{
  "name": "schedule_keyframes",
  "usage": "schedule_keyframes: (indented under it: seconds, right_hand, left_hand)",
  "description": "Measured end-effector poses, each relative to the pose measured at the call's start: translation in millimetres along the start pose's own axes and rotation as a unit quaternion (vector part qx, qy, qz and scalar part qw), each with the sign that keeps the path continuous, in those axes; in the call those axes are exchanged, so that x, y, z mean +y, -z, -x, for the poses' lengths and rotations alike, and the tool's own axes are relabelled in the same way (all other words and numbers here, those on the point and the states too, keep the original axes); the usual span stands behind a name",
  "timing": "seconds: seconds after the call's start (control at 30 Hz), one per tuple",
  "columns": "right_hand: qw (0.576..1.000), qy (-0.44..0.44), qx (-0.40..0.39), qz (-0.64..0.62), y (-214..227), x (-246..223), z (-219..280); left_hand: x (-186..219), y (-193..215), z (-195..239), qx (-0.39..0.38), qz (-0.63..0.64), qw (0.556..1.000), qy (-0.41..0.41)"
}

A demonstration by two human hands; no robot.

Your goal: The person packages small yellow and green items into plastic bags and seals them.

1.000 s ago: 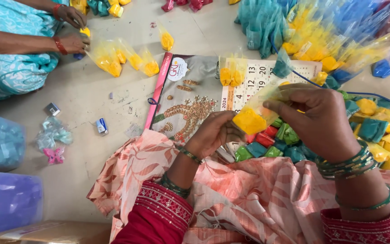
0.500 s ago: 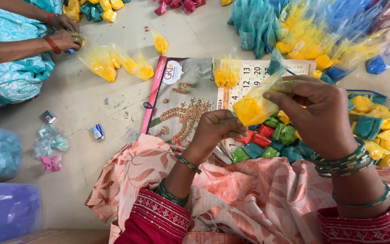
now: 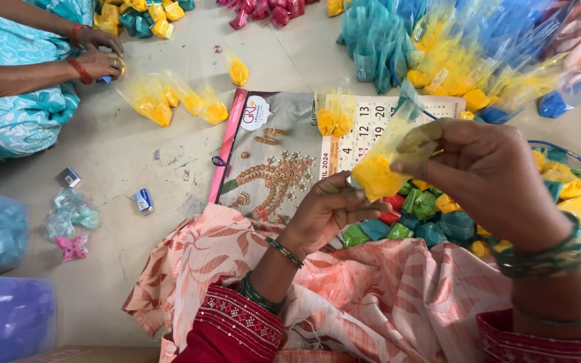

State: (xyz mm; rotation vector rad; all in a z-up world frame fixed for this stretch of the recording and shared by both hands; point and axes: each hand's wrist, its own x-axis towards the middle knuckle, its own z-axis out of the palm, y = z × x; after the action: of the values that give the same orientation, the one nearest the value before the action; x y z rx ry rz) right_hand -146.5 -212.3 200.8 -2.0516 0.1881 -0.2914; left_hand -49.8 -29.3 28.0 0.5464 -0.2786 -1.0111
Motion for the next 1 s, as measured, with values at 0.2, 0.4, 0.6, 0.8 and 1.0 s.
schedule_keyframes:
  seconds: [0.2,0.4,0.6,0.8,1.0]
  right_hand:
    - [0.992,-0.035,-0.122,0.013,24.0,-13.8,6.7]
    - [0.987,0.075,0.011,0.14,13.7,-14.3,20.0]
    - [0.959,0.178,0.091,0.203,-1.6,-13.6,23.0]
    - [0.983,0.173,0.062,0.016,-11.8,-2.1,19.8]
    - [0.966,0.144,0.039,-0.212,-27.3,11.0,19.8]
  left_hand:
    - [-0.6,3.9,0.5,-0.081,0.109,0.991,0.015]
    - [-2.0,1.9,3.8,-0.093,0.081,0.992,-0.01]
    - [5.3,-13.4,8.8,-0.044,0.011,0.999,-0.028]
    - [2.8,-24.9,11.4,-0.018,-0.065,0.995,-0.071]
    - [5.1,-37.6,13.5,0.015,-0.1,0.987,-0.128]
